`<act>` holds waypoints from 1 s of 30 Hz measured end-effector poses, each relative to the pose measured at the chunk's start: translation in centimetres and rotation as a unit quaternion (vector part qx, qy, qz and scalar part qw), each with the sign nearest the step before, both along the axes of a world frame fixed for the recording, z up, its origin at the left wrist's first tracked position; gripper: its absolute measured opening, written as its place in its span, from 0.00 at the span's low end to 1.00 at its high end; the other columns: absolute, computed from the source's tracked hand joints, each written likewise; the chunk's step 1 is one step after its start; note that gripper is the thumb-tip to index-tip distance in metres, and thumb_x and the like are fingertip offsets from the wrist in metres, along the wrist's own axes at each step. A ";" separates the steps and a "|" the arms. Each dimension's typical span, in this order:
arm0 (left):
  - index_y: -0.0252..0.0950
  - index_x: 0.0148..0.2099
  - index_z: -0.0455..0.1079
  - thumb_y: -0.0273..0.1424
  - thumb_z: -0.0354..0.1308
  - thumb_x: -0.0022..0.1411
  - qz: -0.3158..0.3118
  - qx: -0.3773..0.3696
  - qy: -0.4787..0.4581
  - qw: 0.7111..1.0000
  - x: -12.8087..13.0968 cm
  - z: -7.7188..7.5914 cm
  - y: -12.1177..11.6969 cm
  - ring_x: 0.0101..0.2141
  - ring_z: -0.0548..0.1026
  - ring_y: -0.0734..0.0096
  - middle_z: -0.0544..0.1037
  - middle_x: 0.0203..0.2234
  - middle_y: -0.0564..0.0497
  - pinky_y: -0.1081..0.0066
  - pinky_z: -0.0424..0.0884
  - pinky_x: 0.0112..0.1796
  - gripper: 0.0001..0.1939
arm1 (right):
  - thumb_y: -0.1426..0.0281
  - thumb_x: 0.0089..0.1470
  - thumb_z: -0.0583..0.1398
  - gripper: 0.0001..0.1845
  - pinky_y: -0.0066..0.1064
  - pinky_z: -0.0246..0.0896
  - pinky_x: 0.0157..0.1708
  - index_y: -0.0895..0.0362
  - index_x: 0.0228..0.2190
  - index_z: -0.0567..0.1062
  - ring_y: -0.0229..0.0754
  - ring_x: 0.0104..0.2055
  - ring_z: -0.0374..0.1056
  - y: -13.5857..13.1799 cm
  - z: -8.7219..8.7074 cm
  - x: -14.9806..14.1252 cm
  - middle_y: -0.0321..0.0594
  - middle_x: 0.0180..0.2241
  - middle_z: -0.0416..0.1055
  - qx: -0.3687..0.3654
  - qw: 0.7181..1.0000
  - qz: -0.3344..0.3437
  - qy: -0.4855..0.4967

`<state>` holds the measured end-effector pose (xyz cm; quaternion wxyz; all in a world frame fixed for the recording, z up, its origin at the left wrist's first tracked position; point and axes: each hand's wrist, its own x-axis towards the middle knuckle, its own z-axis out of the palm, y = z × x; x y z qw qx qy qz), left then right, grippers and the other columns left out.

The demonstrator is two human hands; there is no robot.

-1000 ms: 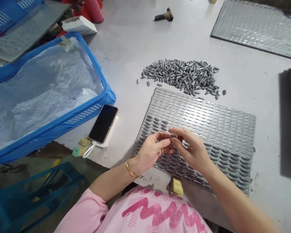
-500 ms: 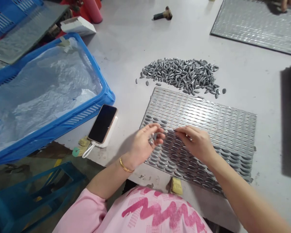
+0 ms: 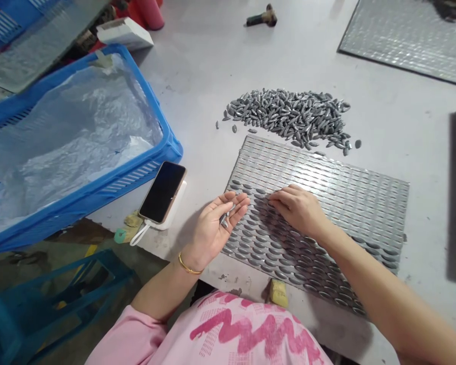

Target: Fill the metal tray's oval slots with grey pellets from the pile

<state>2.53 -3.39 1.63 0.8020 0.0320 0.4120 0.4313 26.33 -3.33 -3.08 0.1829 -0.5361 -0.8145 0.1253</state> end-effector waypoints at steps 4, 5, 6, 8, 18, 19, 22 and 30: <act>0.31 0.44 0.69 0.13 0.55 0.56 0.003 -0.004 -0.005 1.000 -0.2 -0.1 -0.1 0.51 0.79 0.60 0.79 0.46 0.40 0.62 0.71 0.57 0.15 | 0.64 0.64 0.57 0.12 0.36 0.64 0.33 0.52 0.35 0.81 0.45 0.36 0.71 -0.1 0.1 -0.1 0.41 0.32 0.79 0.016 1.000 -0.008 -0.025; 0.31 0.44 0.69 0.13 0.54 0.55 0.001 -0.004 -0.005 1.000 -0.2 -0.1 -0.2 0.51 0.78 0.61 0.79 0.46 0.41 0.62 0.70 0.57 0.16 | 0.64 0.64 0.57 0.13 0.36 0.63 0.32 0.52 0.35 0.81 0.45 0.36 0.71 -0.2 0.2 -0.2 0.41 0.31 0.79 0.019 0.999 -0.007 -0.037; 0.31 0.44 0.69 0.13 0.54 0.55 -0.001 -0.004 -0.006 1.000 -0.2 -0.1 -0.2 0.52 0.78 0.61 0.79 0.46 0.41 0.62 0.70 0.57 0.16 | 0.64 0.63 0.57 0.13 0.36 0.62 0.31 0.52 0.34 0.81 0.45 0.36 0.70 -0.2 0.3 -0.2 0.41 0.31 0.78 0.022 0.999 -0.005 -0.047; 0.32 0.44 0.69 0.14 0.55 0.57 -0.005 -0.004 -0.004 1.000 -0.1 0.0 -0.3 0.51 0.78 0.61 0.79 0.46 0.41 0.62 0.70 0.57 0.14 | 0.63 0.63 0.58 0.13 0.35 0.60 0.29 0.52 0.32 0.81 0.45 0.36 0.69 -0.2 0.4 -0.2 0.41 0.31 0.78 0.021 0.998 -0.001 -0.058; 0.31 0.44 0.69 0.20 0.58 0.62 -0.014 -0.009 -0.016 1.000 0.0 -0.2 -0.5 0.50 0.79 0.60 0.80 0.46 0.39 0.61 0.71 0.56 0.07 | 0.66 0.63 0.56 0.11 0.34 0.63 0.31 0.53 0.34 0.78 0.44 0.35 0.70 0.7 0.2 0.6 0.42 0.35 0.76 -0.048 0.998 0.024 -0.026; 0.32 0.43 0.70 0.21 0.58 0.63 -0.017 -0.009 -0.014 1.000 0.0 -0.2 -0.5 0.50 0.79 0.60 0.79 0.46 0.39 0.60 0.71 0.56 0.07 | 0.66 0.64 0.55 0.12 0.34 0.62 0.31 0.53 0.34 0.78 0.44 0.36 0.70 0.7 0.2 0.5 0.42 0.35 0.76 -0.045 0.998 0.029 -0.036; 0.32 0.43 0.70 0.23 0.58 0.64 -0.034 -0.006 -0.009 0.999 0.4 -0.2 -0.5 0.49 0.80 0.60 0.79 0.47 0.39 0.59 0.72 0.55 0.05 | 0.66 0.64 0.54 0.14 0.35 0.61 0.31 0.54 0.33 0.78 0.44 0.36 0.69 0.8 0.5 0.2 0.44 0.33 0.75 -0.023 0.995 0.050 -0.081; 0.31 0.42 0.72 0.24 0.57 0.64 -0.074 -0.013 -0.009 0.997 2.2 -0.6 -1.1 0.44 0.81 0.61 0.80 0.45 0.38 0.59 0.73 0.53 0.05 | 0.64 0.64 0.56 0.12 0.35 0.64 0.32 0.53 0.38 0.79 0.44 0.36 0.71 0.7 1.7 0.0 0.42 0.34 0.76 -0.035 0.999 0.026 0.004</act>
